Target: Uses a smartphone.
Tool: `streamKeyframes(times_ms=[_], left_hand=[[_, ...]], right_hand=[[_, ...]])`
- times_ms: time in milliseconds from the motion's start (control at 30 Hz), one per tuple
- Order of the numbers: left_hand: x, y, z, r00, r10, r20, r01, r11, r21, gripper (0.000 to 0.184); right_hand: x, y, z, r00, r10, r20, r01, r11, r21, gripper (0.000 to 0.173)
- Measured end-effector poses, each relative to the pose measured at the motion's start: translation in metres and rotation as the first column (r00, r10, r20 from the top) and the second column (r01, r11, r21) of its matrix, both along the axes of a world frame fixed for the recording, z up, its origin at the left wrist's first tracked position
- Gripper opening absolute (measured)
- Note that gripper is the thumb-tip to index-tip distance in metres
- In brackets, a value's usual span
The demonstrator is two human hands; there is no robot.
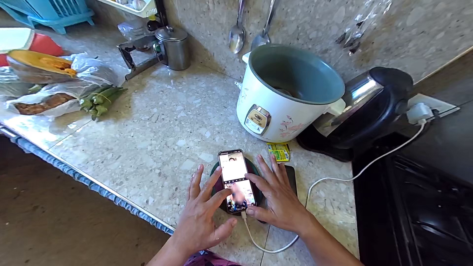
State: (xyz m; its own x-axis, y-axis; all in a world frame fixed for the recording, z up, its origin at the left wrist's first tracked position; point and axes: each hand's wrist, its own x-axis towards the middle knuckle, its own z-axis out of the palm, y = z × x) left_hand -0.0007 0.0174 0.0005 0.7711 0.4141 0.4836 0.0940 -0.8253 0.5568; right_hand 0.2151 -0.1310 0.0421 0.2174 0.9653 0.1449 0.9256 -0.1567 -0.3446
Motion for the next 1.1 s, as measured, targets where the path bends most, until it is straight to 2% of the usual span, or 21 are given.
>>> streamKeyframes(times_ms=[100,200,367,467,733,1000,1100], left_hand=[[0.0,0.0,-0.001,1.0,0.005,0.008,-0.005,1.0,-0.003,0.057],[0.0,0.0,0.0,1.0,0.008,0.007,-0.008,1.0,-0.003,0.059],[0.0,0.001,-0.001,1.0,0.009,0.011,-0.009,1.0,-0.007,0.059],[0.0,0.001,-0.001,1.0,0.011,0.013,-0.011,1.0,-0.003,0.058],[-0.001,0.001,0.0,1.0,0.012,0.017,-0.012,0.999,-0.034,0.059],[0.0,0.001,0.0,0.999,0.041,0.017,-0.04,0.998,-0.049,0.058],[0.0,0.001,0.0,0.998,0.05,0.024,-0.049,0.998,-0.049,0.057]], right_hand=[[0.002,-0.002,0.0,0.999,-0.007,-0.04,0.009,0.999,0.049,0.09],[0.007,-0.004,0.003,0.997,0.011,-0.074,-0.004,0.996,0.094,0.082],[0.015,-0.013,0.007,0.957,0.232,-0.176,-0.204,0.966,0.16,0.053],[0.016,-0.015,0.006,0.942,0.284,-0.179,-0.259,0.954,0.148,0.047],[0.012,-0.014,0.001,0.958,0.248,-0.141,-0.237,0.967,0.09,0.051],[0.0,-0.012,-0.001,0.907,0.369,-0.203,-0.361,0.93,0.075,0.062],[0.0,-0.01,-0.001,0.9,0.372,-0.227,-0.355,0.928,0.113,0.064]])
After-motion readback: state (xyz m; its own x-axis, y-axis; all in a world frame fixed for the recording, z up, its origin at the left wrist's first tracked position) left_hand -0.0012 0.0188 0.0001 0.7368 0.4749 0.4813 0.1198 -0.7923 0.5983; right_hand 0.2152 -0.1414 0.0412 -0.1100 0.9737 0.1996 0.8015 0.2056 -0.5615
